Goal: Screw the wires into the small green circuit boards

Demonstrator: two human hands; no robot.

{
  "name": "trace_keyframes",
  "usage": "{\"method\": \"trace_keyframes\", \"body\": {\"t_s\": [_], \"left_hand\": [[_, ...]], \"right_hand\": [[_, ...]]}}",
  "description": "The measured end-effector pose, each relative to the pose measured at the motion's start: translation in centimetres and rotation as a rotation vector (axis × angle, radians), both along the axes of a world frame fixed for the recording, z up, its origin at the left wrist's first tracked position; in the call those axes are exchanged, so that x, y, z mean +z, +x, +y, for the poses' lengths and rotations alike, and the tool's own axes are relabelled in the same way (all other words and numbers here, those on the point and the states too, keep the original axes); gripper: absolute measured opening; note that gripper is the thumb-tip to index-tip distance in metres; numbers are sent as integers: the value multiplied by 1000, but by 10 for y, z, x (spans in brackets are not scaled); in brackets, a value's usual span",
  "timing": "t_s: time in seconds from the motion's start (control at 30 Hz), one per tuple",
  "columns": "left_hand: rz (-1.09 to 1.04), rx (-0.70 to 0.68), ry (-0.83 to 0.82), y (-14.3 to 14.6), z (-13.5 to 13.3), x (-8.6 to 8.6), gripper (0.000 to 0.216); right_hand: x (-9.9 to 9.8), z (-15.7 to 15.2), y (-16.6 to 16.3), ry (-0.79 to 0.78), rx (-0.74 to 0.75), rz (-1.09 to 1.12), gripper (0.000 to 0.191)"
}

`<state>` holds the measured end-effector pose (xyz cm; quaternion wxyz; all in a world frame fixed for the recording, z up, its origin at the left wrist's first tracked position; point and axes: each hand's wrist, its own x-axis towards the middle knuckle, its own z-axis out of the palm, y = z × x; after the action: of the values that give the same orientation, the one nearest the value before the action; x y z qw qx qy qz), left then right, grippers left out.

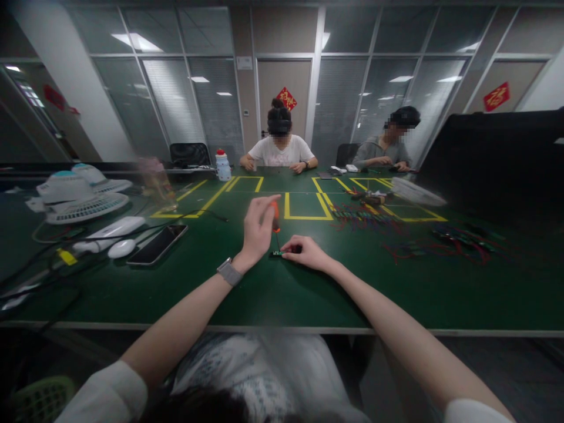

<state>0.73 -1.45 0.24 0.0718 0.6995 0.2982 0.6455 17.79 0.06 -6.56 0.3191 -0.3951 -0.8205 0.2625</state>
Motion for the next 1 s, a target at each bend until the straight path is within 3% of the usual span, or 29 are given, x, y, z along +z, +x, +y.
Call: {"method": "trace_keyframes", "body": {"t_s": [0.37, 0.67, 1.0], "left_hand": [[-17, -36, -15, 1, 2, -2, 28], [26, 88, 31, 1, 0, 0, 19], [4, -23, -15, 1, 2, -2, 30]], "right_hand": [[1, 0, 0, 3, -3, -7, 28], [0, 0, 0, -2, 2, 8, 30], [1, 0, 0, 15, 2, -11, 28]]}}
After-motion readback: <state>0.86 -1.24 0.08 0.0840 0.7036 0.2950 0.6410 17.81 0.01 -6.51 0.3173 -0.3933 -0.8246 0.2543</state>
